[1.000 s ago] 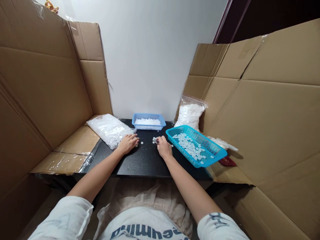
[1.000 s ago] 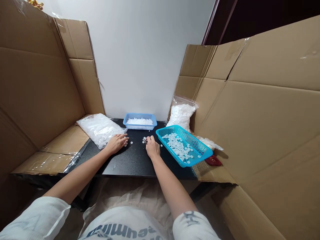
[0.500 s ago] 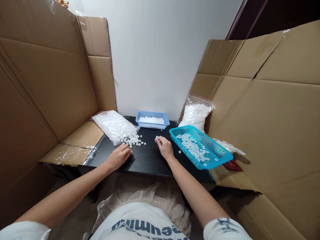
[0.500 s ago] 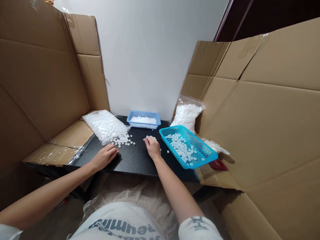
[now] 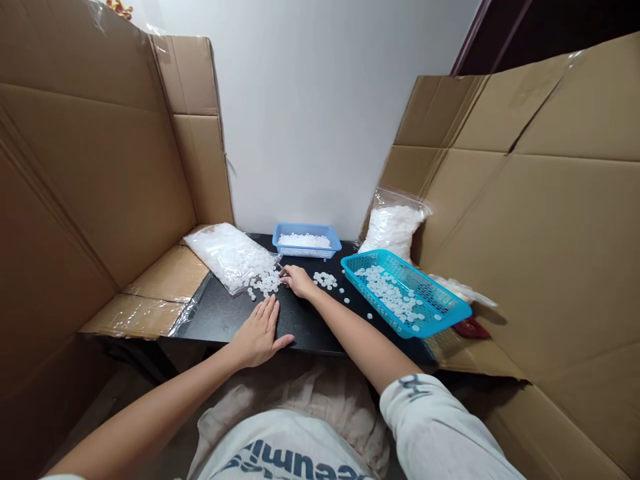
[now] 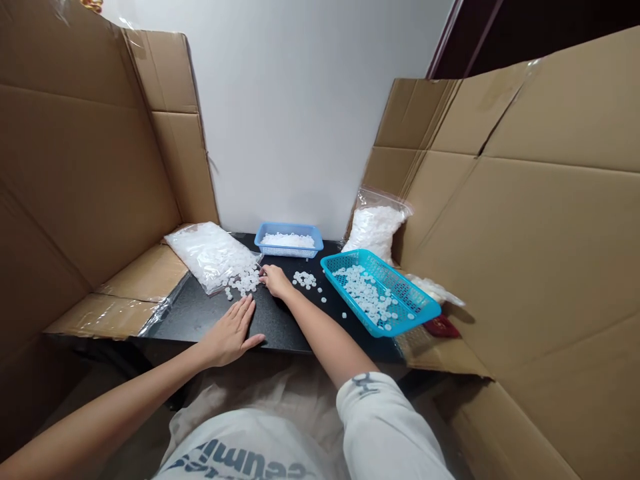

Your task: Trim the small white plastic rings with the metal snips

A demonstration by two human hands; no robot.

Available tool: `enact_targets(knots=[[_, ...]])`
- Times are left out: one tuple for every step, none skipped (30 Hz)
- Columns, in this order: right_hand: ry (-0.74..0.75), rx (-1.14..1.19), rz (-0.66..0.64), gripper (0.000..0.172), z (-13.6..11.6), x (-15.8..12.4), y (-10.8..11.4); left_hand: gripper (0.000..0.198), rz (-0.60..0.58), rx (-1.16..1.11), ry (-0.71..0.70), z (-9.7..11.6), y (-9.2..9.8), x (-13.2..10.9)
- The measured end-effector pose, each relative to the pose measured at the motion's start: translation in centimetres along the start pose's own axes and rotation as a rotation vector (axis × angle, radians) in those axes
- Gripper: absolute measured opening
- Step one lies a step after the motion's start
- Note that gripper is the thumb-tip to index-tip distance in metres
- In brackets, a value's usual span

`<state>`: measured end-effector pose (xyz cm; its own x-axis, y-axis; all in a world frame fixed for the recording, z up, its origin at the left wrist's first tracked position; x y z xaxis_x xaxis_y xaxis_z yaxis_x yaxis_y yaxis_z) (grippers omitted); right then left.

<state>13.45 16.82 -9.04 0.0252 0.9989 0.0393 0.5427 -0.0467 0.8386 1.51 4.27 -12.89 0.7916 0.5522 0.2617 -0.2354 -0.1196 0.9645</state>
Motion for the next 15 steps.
enact_targets(knots=[[-0.005, 0.005, 0.008, 0.037, 0.4, -0.1, 0.8, 0.090, -0.004, -0.012, -0.003, 0.6, -0.4, 0.7], [-0.013, 0.010, 0.023, 0.037, 1.1, -0.4, 1.8, 0.092, -0.006, -0.026, -0.009, 1.3, -0.7, 1.6], [-0.024, 0.014, 0.045, 0.037, 2.1, -1.0, 2.9, 0.094, -0.007, -0.040, -0.018, 2.1, -1.1, 2.7], [-0.040, 0.015, 0.074, 0.037, 3.3, -1.9, 4.1, 0.095, -0.009, -0.057, -0.033, 3.1, -1.5, 4.1], [-0.057, 0.015, 0.111, 0.037, 4.7, -3.2, 5.3, 0.095, -0.009, -0.077, -0.058, 4.1, -1.7, 5.5], [-0.079, 0.010, 0.154, 0.037, 6.2, -4.9, 6.4, 0.093, -0.008, -0.098, -0.090, 5.2, -1.9, 7.1], [-0.102, 0.000, 0.196, 0.037, 7.9, -6.9, 7.3, 0.087, -0.003, -0.119, -0.125, 6.1, -1.9, 8.6], [-0.128, -0.015, 0.237, 0.037, 9.5, -9.0, 8.0, 0.079, 0.009, -0.136, -0.152, 6.8, -1.8, 9.8], [-0.155, -0.035, 0.271, 0.037, 11.1, -11.2, 8.4, 0.071, 0.031, -0.146, -0.157, 7.1, -1.4, 10.8], [-0.182, -0.057, 0.296, 0.036, 12.6, -13.3, 8.6, 0.066, 0.059, -0.149, -0.137, 7.0, -1.0, 11.2], [-0.208, -0.080, 0.310, 0.035, 13.9, -15.1, 8.5, 0.065, 0.087, -0.147, -0.096, 6.5, -0.6, 11.1], [-0.231, -0.103, 0.318, 0.035, 15.0, -16.6, 8.3, 0.067, 0.111, -0.140, -0.040, 5.7, -0.2, 10.5], [-0.244, -0.123, 0.320, 0.035, 15.9, -17.7, 8.0, 0.070, 0.125, -0.132, 0.025, 4.8, 0.1, 9.5], [-0.248, -0.140, 0.319, 0.036, 16.6, -18.4, 7.7, 0.072, 0.128, -0.125, 0.091, 3.8, 0.1, 8.1], [-0.248, -0.153, 0.315, 0.036, 17.2, -18.7, 7.4, 0.074, 0.116, -0.121, 0.145, 3.0, 0.1, 6.7]])
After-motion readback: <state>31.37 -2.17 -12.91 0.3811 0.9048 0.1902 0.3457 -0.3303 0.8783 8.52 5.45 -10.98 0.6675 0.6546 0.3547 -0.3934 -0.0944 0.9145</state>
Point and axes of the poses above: each hand's wrist, its own x-axis towards the middle knuckle, its own y-axis out of the back of the hand, z = x × y, the point moved 9 cm from there along x, towards the middle knuckle, and after that the axes turned 13 degrees about -y, right-handed, at the moved point
